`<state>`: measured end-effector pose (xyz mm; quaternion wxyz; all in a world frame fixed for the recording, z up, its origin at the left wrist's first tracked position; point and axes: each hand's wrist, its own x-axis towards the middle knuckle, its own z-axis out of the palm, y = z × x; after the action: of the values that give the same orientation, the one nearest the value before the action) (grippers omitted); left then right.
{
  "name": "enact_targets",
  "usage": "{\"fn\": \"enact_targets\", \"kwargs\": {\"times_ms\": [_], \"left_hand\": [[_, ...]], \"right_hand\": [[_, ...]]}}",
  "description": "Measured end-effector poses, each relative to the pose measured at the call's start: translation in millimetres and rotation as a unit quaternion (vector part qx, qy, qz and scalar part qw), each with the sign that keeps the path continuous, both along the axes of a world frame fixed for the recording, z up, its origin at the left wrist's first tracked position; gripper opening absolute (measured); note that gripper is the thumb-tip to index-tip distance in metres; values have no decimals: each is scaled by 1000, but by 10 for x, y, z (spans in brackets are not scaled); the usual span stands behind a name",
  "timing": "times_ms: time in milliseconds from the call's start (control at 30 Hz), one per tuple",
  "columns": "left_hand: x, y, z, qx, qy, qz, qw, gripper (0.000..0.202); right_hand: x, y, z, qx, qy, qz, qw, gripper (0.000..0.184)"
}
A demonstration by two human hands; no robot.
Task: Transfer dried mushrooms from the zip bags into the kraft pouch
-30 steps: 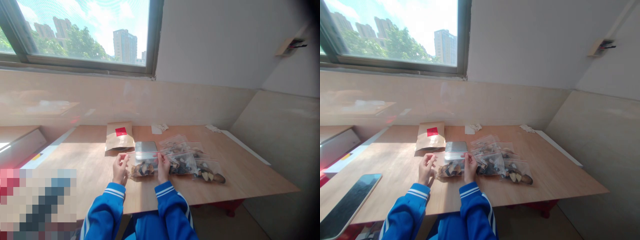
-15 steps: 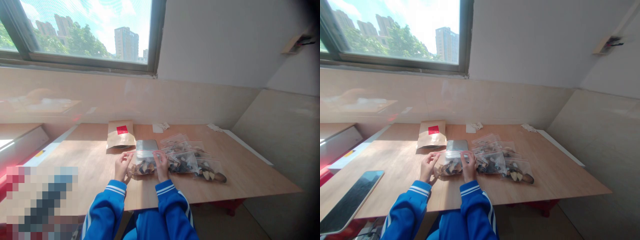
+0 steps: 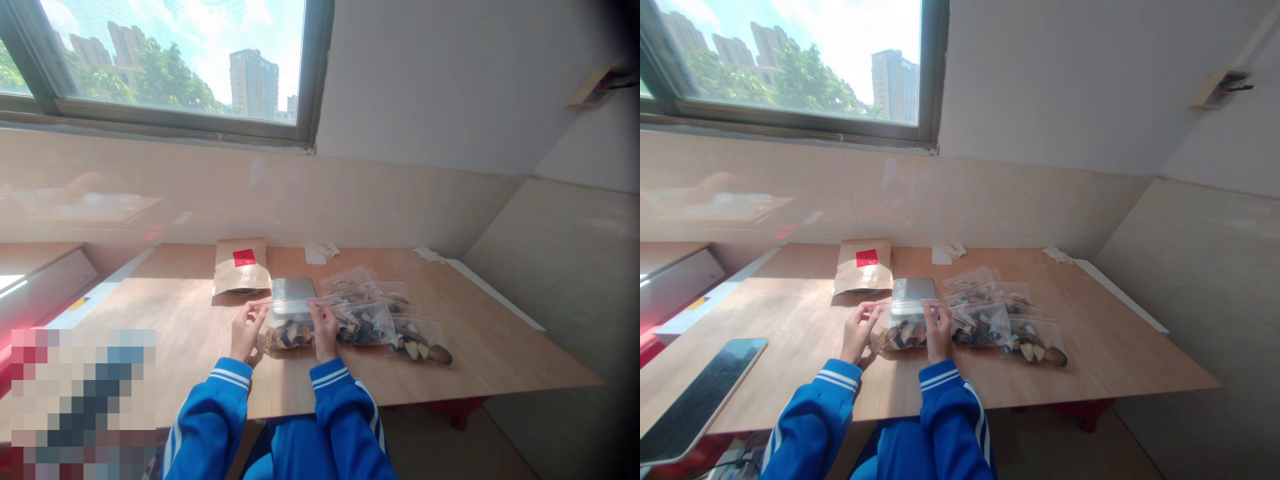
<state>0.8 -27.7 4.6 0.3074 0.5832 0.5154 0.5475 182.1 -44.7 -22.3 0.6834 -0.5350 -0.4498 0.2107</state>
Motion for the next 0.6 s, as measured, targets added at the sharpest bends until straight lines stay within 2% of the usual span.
{"fn": "enact_targets", "kwargs": {"times_ms": [133,267,467,600], "left_hand": [[19,-27,45,-7,-27,-31,999,32],[28,-3,27,-35,-33,-60,997,37],[29,-7,43,-41,-63,-61,995,37],[26,-28,80,-40,-75,-77,993,36]], "right_hand": [[-21,-43,42,10,-81,-17,997,36],[-37,-56,66,5,-139,-45,989,33],[-27,-31,45,18,-114,-80,990,33],[-21,-20,37,18,-63,-74,995,33]]}}
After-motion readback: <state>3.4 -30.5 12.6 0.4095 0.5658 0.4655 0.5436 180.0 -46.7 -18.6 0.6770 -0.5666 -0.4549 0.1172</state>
